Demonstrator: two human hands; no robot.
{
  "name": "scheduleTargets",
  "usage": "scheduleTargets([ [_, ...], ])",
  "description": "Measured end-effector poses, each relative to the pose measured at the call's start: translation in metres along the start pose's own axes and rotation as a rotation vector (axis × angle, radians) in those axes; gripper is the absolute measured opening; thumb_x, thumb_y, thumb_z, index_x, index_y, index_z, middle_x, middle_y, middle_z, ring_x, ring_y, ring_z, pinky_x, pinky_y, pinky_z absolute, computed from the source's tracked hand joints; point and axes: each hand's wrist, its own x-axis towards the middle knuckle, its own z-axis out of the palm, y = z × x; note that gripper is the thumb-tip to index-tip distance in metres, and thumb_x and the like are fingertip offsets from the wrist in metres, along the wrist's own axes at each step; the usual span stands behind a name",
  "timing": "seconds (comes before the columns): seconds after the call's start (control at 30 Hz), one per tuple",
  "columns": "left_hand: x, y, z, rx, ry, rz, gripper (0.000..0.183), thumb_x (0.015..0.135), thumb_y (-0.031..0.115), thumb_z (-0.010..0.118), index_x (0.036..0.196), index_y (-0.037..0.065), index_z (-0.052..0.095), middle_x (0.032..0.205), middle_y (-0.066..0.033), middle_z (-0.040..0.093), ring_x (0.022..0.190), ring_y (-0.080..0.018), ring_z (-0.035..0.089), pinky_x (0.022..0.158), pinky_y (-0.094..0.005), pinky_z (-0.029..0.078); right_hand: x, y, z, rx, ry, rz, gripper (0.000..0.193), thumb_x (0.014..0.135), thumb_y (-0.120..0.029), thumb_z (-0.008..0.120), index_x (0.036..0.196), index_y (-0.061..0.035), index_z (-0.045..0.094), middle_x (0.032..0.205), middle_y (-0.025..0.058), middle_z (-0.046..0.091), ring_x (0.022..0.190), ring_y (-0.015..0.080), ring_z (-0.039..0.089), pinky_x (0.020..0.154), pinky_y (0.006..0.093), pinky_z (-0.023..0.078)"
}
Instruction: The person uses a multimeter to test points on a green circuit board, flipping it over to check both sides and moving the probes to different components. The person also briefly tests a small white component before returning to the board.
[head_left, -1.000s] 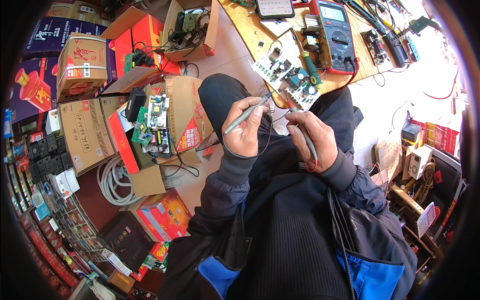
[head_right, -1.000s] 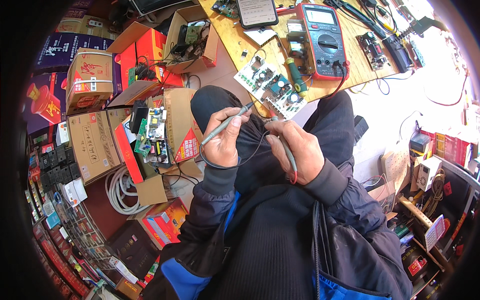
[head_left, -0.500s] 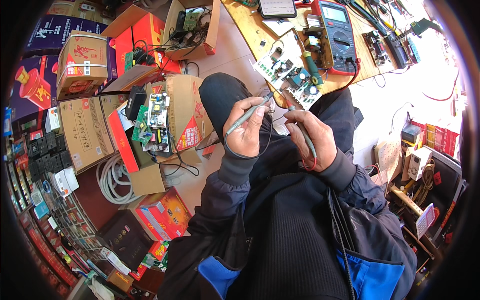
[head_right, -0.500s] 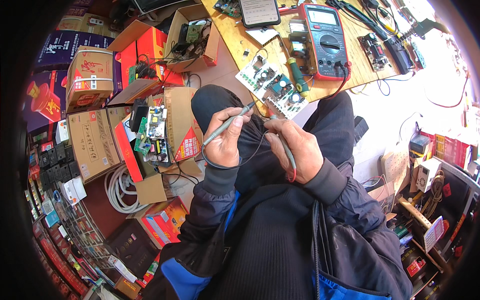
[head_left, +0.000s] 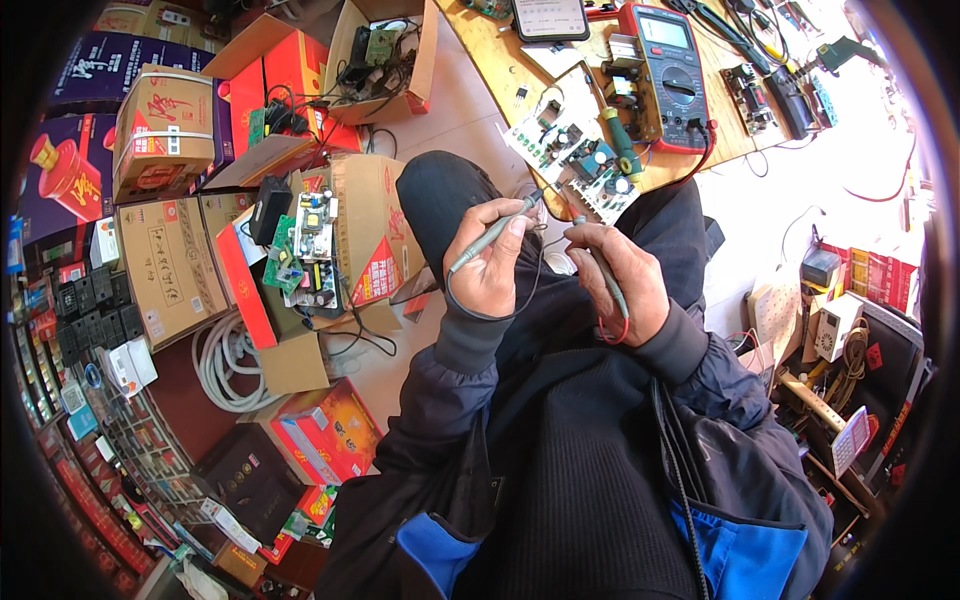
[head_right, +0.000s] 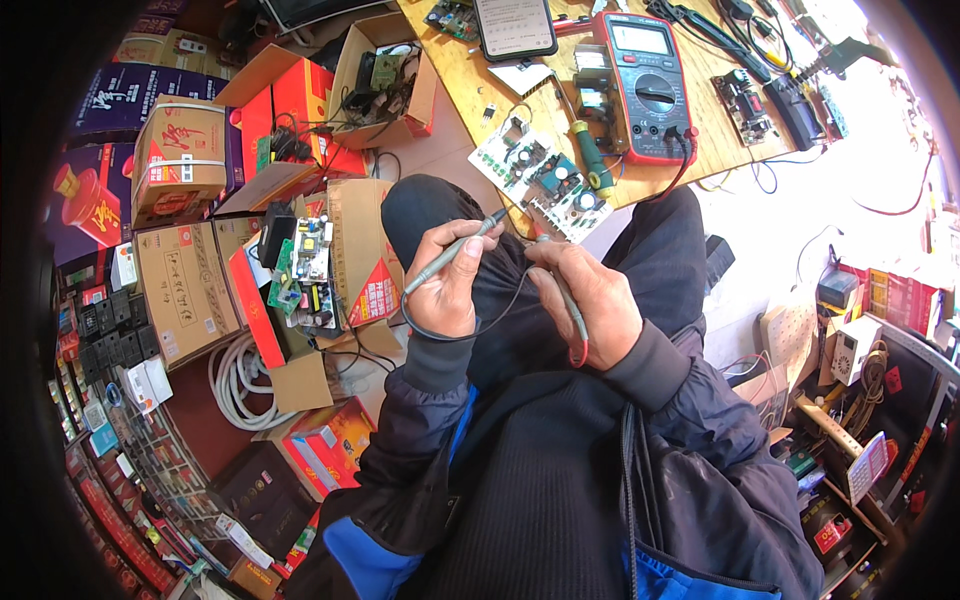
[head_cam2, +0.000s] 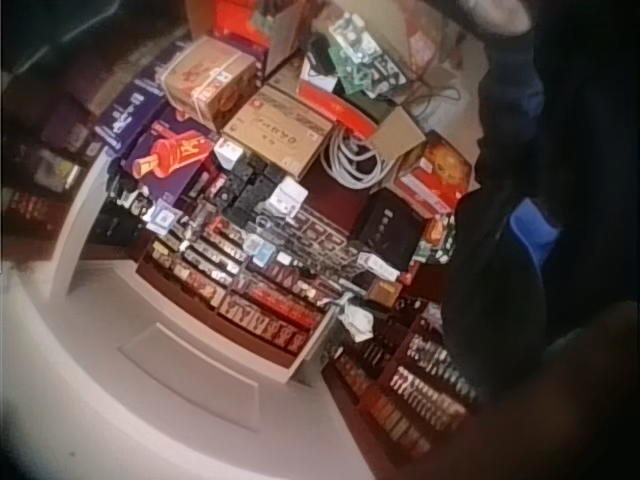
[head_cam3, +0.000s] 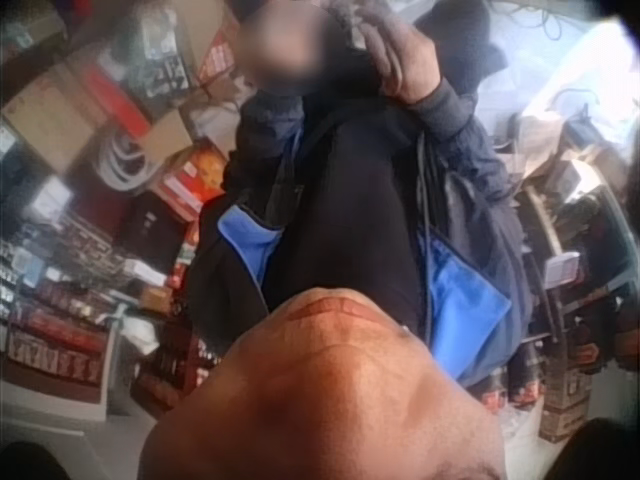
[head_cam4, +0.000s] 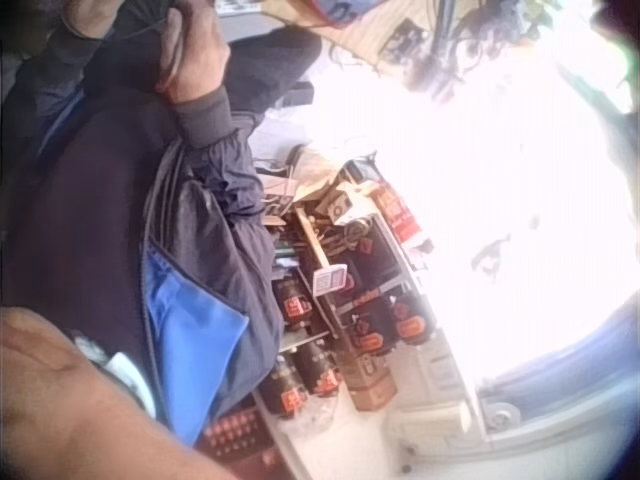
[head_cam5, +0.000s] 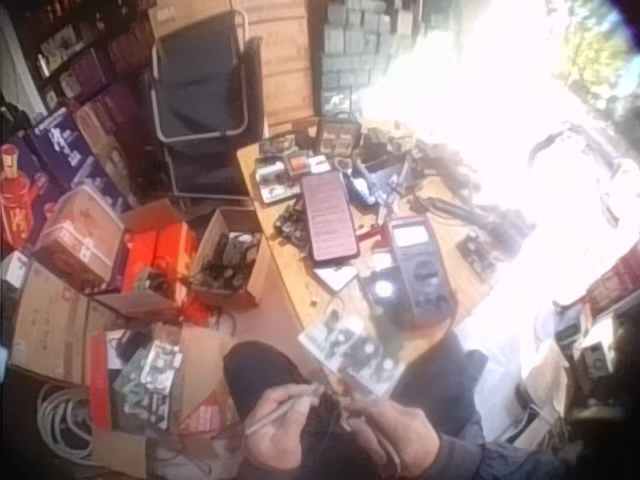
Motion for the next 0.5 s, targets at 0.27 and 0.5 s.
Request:
scheduleTargets([
  [0.27, -0.0011, 0.0029, -0.0006, 0.084, -0.007, -0.002, 0.021, 0.112, 0.008, 0.066, 0.127, -0.006, 0.065, 0.117, -0.0164, 0.078, 0.111, -0.0185, 0.073, 0.104, -0.0315, 0.056, -0.0002, -0.0011, 0.0000, -0.002, 0.010, -0.007, 0.027, 0.104, -0.004, 0.073, 0.129, 0.0007, 0.067, 0.110, 0.0232, 0.075, 0.094, 0.0383, 0.077, 0.086, 0.0400, 0.061],
  [0.5, -0.0005, 0.0031, -0.0012, 0.101, -0.013, 0.026, 0.021, 0.112, 0.009, 0.067, 0.126, -0.006, 0.066, 0.117, -0.0158, 0.077, 0.108, -0.0171, 0.073, 0.102, -0.0307, 0.056, 0.0002, -0.0003, 0.0000, -0.008, 0.012, 0.012, 0.028, 0.103, -0.004, 0.074, 0.129, 0.0012, 0.066, 0.110, 0.0235, 0.075, 0.094, 0.0393, 0.077, 0.085, 0.0404, 0.061],
])
